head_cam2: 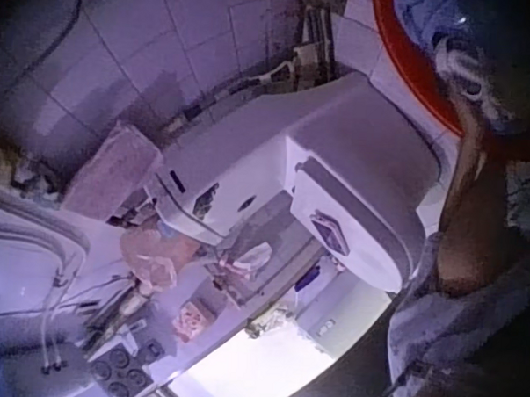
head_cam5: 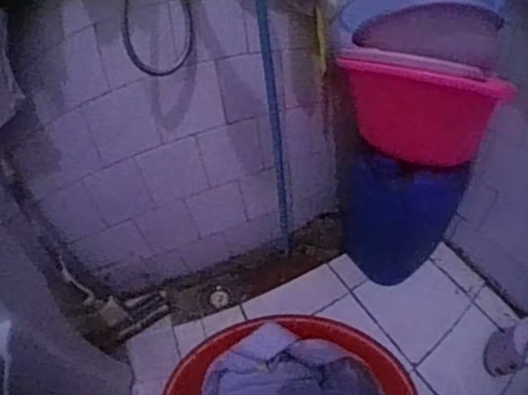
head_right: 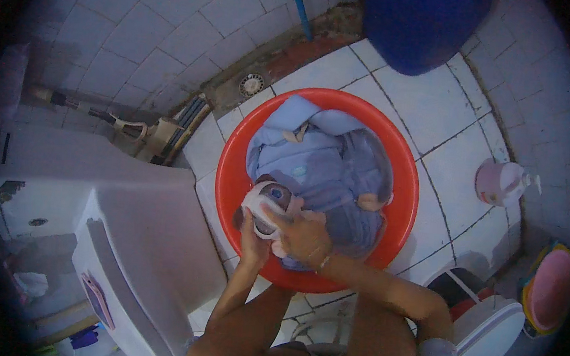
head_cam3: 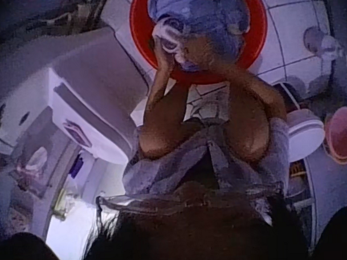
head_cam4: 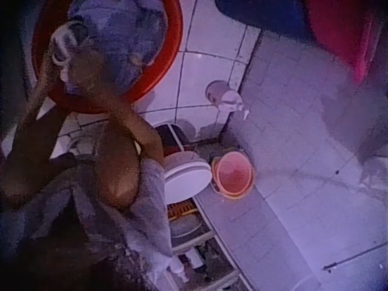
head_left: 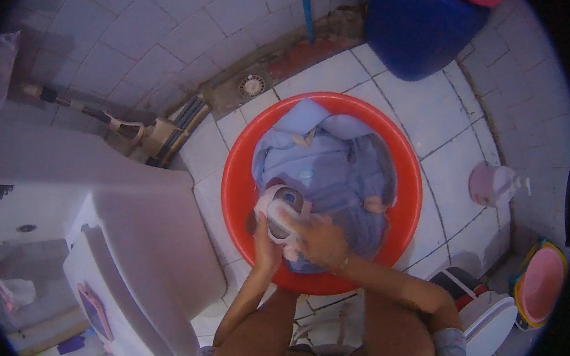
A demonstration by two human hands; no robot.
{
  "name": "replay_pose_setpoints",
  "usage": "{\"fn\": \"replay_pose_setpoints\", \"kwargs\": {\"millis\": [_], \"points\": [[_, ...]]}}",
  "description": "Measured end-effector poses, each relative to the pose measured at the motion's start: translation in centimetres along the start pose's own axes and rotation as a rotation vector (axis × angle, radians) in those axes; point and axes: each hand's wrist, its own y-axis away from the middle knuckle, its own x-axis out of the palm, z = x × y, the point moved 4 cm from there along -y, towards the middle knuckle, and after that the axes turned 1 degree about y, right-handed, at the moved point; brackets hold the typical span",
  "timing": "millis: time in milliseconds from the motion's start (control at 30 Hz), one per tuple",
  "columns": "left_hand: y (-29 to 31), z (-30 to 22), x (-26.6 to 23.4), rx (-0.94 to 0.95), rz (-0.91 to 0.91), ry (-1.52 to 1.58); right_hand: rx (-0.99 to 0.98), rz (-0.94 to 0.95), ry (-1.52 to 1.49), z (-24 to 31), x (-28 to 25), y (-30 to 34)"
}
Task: The person sits on the bathroom floor and hand-washes a pile of light-colored clothes in a red plastic basin. They scrub the fabric with both hands, rinse the items, and wring out the water repeatedly.
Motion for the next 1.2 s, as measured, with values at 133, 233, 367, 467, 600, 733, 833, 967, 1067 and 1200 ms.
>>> {"fn": "replay_pose_setpoints", "kwargs": {"millis": [133, 233, 367, 467, 600, 733, 833, 967, 1067, 1200], "points": [[0.3, -0.1, -0.5, -0.063, 0.017, 0.038, -0.063, -0.211, -0.283, -2.4, 0.4, 0.1], [0.4, -0.1, -0.3, -0.006, 0.027, 0.080, 0.058, -0.141, -0.129, -1.8, -0.3, 0.5], [0.7, -0.5, -1.0, -0.101, 0.111, 0.180, 0.052, -0.093, -0.264, -2.7, 0.1, 1.4], [-0.3, 1.5, -4.0, -0.099, 0.034, 0.267, 0.101, -0.048, -0.397, -3.1, -0.7, 0.8], [0.2, 0.6, -4.3, -0.169, 0.071, 0.230, 0.132, -0.040, -0.363, -4.8, 0.8, 1.3], [-0.3, 0.9, -5.6, -0.005, -0.093, 0.068, 0.120, -0.103, -0.316, -2.9, -0.7, 2.4], [0.4, -0.7, -5.3, -0.055, 0.003, 0.029, -0.077, -0.220, -0.272, -2.9, -0.3, 2.1], [0.1, 0.0, -7.6, 0.018, -0.075, -0.015, -0.174, -0.214, -0.165, -4.5, 0.5, 1.6], [-0.9, -0.3, -7.6, 0.131, -0.063, -0.026, -0.049, -0.172, 0.092, -7.7, -0.2, 0.8], [-1.6, -1.4, -5.7, -0.046, 0.088, 0.130, 0.410, -0.128, 0.277, -18.4, 0.9, -1.4]]}}
